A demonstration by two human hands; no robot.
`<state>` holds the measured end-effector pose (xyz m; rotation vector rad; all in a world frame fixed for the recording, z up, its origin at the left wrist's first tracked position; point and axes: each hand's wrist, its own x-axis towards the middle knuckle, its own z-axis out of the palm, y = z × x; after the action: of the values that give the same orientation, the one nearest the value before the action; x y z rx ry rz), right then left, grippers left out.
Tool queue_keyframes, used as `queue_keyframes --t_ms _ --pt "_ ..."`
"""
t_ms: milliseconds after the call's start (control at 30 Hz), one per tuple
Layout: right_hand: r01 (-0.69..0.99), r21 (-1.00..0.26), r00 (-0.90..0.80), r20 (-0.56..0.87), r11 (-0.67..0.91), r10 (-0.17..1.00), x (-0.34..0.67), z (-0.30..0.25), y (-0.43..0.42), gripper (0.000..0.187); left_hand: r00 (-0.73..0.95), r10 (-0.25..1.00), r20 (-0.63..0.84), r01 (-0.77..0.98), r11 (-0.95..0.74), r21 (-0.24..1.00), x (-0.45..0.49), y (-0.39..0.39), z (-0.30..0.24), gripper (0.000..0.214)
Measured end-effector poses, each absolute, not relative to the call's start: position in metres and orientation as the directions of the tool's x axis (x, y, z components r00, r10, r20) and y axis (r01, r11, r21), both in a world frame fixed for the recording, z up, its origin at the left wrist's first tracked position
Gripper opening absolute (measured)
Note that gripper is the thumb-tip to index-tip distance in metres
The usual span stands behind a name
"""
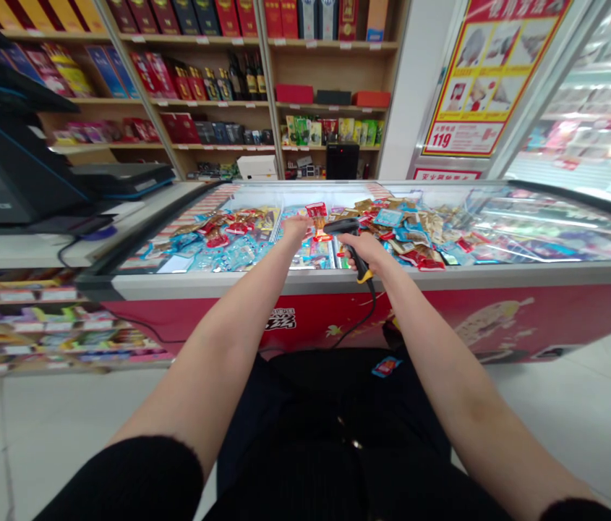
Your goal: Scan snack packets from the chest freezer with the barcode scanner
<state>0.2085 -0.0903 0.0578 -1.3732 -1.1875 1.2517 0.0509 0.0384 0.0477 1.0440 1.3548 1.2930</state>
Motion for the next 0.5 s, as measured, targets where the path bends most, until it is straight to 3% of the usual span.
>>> queue_keyframes --t_ms 500 --pt "0.016 -0.991 0.127 -0.126 -0.129 0.984 0.239 0.064 -0.096 0.026 -0.100 0.994 -0.035 -0.109 0.024 0.994 0.077 0.043 0.048 0.024"
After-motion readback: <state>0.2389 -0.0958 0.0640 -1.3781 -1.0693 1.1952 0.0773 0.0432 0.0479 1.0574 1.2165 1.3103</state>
